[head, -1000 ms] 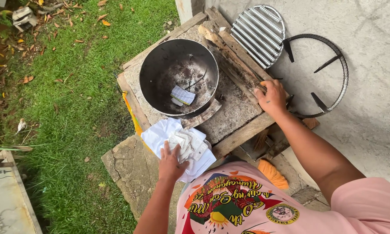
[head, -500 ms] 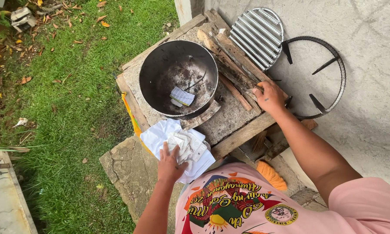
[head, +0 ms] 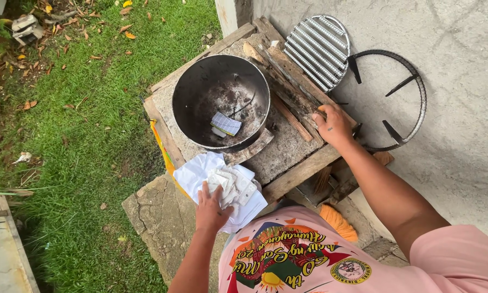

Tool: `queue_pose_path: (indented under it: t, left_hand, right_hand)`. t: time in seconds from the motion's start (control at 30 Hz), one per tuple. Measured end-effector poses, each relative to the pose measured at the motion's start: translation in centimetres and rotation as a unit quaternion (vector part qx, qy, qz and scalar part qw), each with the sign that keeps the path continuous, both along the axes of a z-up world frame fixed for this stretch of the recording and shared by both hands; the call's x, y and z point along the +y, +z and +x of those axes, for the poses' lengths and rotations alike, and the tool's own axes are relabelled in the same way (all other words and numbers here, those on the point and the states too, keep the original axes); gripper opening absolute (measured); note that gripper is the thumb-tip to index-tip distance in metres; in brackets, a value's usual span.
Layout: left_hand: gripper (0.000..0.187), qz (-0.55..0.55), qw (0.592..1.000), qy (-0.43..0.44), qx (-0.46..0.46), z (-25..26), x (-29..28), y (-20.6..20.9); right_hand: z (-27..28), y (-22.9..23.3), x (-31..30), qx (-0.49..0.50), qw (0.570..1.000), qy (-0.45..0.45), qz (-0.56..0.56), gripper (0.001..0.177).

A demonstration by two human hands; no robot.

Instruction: Arranging paper and wood kindling in a metal pot to prepare for starting a fire.

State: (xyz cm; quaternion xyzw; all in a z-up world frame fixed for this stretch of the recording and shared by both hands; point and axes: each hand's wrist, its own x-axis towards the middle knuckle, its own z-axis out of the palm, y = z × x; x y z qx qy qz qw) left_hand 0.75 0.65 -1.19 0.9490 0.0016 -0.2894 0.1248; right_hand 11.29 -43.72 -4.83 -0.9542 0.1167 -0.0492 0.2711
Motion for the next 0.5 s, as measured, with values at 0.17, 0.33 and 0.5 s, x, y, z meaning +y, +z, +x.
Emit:
queue_pose_path:
  t: [0.17,0.33,0.5]
  left_hand:
    - [0.087,-0.003,1.0,0.001,-0.009,0.0,0.0,-0.4]
    - [0.087,-0.008,1.0,0.003,-0.018,0.0,0.1,-0.4]
    - [0.086,-0.001,1.0,0.001,-0.012,0.2,-0.1,0.1]
  right_hand:
    - [0.6,2.4,-0.3,-0.027,0.995,-0.067,0.062,0.043]
    - [1.9,1.8,-2.7,-0.045,0.994,-0.092,0.037,0.041]
    - [1.8,1.8,-2.6,-0.051,0.994,-0.068,-0.075,0.045]
